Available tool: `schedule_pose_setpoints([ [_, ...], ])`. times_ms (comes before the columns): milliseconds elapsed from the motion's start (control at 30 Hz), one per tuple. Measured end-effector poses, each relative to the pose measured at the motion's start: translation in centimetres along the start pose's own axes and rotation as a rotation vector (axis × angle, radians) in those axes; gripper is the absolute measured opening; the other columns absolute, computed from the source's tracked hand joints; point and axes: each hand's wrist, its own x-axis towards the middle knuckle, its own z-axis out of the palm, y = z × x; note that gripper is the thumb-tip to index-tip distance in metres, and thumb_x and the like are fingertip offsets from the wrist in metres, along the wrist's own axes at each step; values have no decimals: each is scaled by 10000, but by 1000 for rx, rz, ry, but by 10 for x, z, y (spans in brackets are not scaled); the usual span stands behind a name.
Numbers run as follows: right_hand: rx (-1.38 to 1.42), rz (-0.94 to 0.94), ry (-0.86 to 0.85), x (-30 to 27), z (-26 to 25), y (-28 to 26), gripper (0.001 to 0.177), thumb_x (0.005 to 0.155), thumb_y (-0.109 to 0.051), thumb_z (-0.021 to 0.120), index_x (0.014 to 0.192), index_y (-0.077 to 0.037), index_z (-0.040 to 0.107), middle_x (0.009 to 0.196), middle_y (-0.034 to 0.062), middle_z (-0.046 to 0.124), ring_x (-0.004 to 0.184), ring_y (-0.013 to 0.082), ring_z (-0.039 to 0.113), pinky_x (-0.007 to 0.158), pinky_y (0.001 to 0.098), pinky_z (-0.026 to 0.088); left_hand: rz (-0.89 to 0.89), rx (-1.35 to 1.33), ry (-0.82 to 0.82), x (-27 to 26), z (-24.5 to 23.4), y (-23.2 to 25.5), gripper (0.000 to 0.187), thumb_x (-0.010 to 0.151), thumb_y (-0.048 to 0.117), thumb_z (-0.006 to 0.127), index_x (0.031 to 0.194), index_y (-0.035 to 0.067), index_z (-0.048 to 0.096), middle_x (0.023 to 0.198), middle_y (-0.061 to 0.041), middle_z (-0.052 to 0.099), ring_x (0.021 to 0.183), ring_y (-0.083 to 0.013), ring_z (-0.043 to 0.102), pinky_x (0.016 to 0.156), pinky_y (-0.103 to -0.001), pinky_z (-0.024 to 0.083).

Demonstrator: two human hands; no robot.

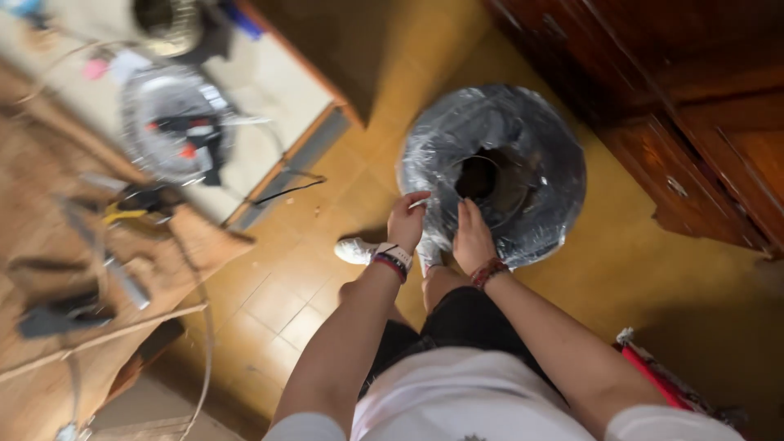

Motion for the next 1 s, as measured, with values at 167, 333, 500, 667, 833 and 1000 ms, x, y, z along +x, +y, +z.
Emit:
schedule_pose_setpoints([
  [167,74,165,-86,-18,-2,49,715,842,-34,605,1521,19,388,1495,252,409,1253,431,592,985,474,553,-90,414,-74,135,75,-166,341,882,336,664,1201,451,704,1258,95,666,1204,-171,652,1061,-359,501],
  [333,187,220,-91,-23,25,84,702,863,-71,584,1534,-29,382,1496,224,405,1248,458,583,991,508,539,-202,699,-115,200,128,-237,484,824,491,711,1297,553,628,1557,4,388,1379,-317,533,1142,-388,446],
  [500,301,267,-87,-21,63,115,676,896,-124,574,1546,-89,391,1495,184,425,1279,447,560,1013,504,521,111,1287,-162,211,151,-290,539,920,358,642,1413,152,571,1492,-57,539,1498,-217,346,1184,-387,327],
  [667,194,139,-4,18,23,111,694,857,-89,626,1527,-64,446,1469,209,449,1350,425,509,1112,488,449,386,709,-228,130,108,-128,651,850,-3,514,1497,65,493,1528,-168,445,1427,-381,437,1195,-465,393],
  [833,82,-125,52,70,-103,44,752,894,-164,692,1585,-137,396,1598,200,340,1513,413,292,1184,559,255,986,603,-252,14,30,38,617,943,18,379,1537,158,473,1579,-80,463,1474,-305,425,1188,-443,336],
  [1000,471,-238,-172,87,-206,-2,146,982,-217,672,1066,-258,784,1036,-61,773,1033,192,735,940,337,545,1041,696,145,-95,-69,87,420,998,236,547,1414,210,600,1517,0,549,1434,-247,477,1178,-439,323],
])
